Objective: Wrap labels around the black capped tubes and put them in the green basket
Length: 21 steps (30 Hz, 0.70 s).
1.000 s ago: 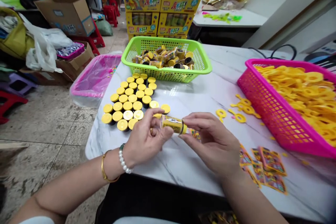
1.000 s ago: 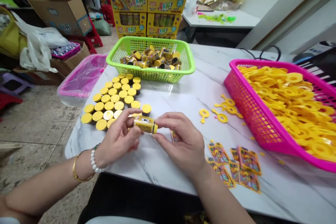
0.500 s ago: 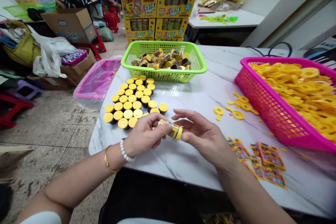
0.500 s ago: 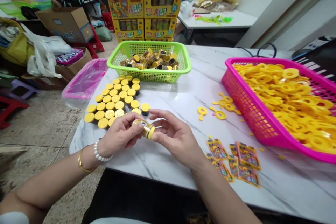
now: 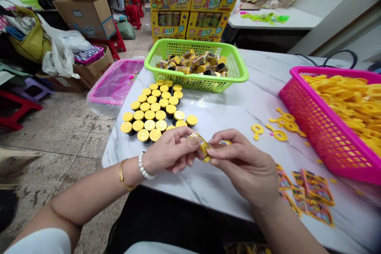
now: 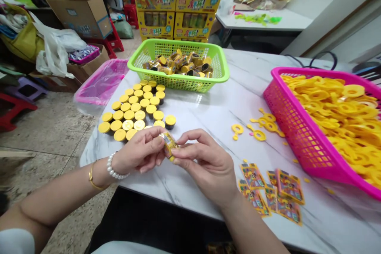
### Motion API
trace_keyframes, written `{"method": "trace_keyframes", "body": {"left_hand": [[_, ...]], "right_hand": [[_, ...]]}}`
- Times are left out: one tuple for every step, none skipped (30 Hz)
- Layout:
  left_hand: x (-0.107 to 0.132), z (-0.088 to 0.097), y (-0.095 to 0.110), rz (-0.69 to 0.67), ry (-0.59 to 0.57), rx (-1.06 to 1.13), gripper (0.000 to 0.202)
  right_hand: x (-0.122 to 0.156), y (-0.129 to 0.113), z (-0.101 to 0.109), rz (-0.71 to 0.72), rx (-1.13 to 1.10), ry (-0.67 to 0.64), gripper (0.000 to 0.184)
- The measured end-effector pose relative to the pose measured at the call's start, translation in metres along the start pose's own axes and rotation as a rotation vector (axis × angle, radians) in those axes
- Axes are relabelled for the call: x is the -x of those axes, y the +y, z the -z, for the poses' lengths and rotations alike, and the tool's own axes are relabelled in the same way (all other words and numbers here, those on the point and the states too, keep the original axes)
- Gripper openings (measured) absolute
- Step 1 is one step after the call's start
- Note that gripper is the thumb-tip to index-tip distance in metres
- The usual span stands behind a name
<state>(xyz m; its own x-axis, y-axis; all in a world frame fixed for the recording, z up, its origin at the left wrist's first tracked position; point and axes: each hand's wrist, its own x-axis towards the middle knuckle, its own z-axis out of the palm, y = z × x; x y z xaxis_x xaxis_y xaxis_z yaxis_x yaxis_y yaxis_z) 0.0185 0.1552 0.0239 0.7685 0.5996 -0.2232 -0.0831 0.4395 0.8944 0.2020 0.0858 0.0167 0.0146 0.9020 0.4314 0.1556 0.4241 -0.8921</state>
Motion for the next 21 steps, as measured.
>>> {"method": "trace_keyframes", "body": {"left_hand": [[0.0000,-0.0005,0.0000,0.008,-0.011,0.002,0.049],[0.0002,-0.0010,0.0000,0.018,-0.014,-0.004,0.049],[0.0004,-0.0017,0.0001,0.026,-0.009,-0.016,0.049],[0.0008,-0.0024,0.0001,0.029,0.003,-0.032,0.049],[0.0012,-0.0031,0.0002,0.028,0.019,-0.047,0.050],[0.0016,-0.0037,0.0004,0.027,0.032,-0.059,0.051],[0.0020,-0.0043,0.0006,0.026,0.043,-0.067,0.051],[0.0023,-0.0047,0.0008,0.024,0.054,-0.070,0.051],[0.0026,-0.0050,0.0012,0.022,0.066,-0.071,0.051],[0.0028,-0.0052,0.0016,0.018,0.080,-0.068,0.050],[0.0030,-0.0052,0.0020,0.010,0.095,-0.062,0.050],[0.0030,-0.0050,0.0023,-0.001,0.109,-0.055,0.051],[0.0030,-0.0048,0.0026,-0.013,0.118,-0.048,0.052],[0.0029,-0.0045,0.0027,-0.022,0.124,-0.044,0.052],[0.0028,-0.0043,0.0026,-0.029,0.129,-0.043,0.053],[0.0026,-0.0041,0.0022,-0.037,0.137,-0.047,0.052],[0.0026,-0.0042,0.0015,-0.051,0.147,-0.057,0.051],[0.0027,-0.0043,0.0006,-0.072,0.159,-0.072,0.048],[0.0029,-0.0047,-0.0006,-0.105,0.174,-0.091,0.045],[0.0033,-0.0052,-0.0018,-0.153,0.193,-0.122,0.041],[0.0039,-0.0056,-0.0030,-0.212,0.212,-0.169,0.038]], "right_hand": [[0.0013,-0.0004,-0.0005,0.014,-0.011,0.032,0.017],[0.0024,-0.0008,-0.0010,0.009,-0.046,0.057,0.017],[0.0032,-0.0012,-0.0016,-0.011,-0.087,0.072,0.017],[0.0037,-0.0015,-0.0020,-0.034,-0.124,0.079,0.015],[0.0038,-0.0017,-0.0021,-0.051,-0.149,0.084,0.011],[0.0036,-0.0017,-0.0020,-0.056,-0.155,0.084,0.007],[0.0032,-0.0017,-0.0017,-0.048,-0.143,0.083,0.006],[0.0027,-0.0016,-0.0013,-0.030,-0.117,0.080,0.010],[0.0022,-0.0014,-0.0009,-0.009,-0.081,0.078,0.016],[0.0020,-0.0012,-0.0008,0.009,-0.036,0.080,0.025],[0.0020,-0.0008,-0.0009,0.021,0.016,0.089,0.033],[0.0022,-0.0004,-0.0014,0.029,0.071,0.095,0.038],[0.0027,0.0001,-0.0021,0.034,0.125,0.099,0.039],[0.0032,0.0007,-0.0030,0.040,0.172,0.099,0.037],[0.0039,0.0013,-0.0039,0.047,0.206,0.098,0.034],[0.0046,0.0019,-0.0048,0.052,0.225,0.099,0.032],[0.0053,0.0023,-0.0056,0.051,0.231,0.101,0.030],[0.0059,0.0025,-0.0061,0.040,0.226,0.113,0.029],[0.0064,0.0026,-0.0063,0.017,0.214,0.134,0.028],[0.0066,0.0026,-0.0061,-0.022,0.199,0.157,0.027],[0.0065,0.0025,-0.0056,-0.083,0.180,0.178,0.026]]}}
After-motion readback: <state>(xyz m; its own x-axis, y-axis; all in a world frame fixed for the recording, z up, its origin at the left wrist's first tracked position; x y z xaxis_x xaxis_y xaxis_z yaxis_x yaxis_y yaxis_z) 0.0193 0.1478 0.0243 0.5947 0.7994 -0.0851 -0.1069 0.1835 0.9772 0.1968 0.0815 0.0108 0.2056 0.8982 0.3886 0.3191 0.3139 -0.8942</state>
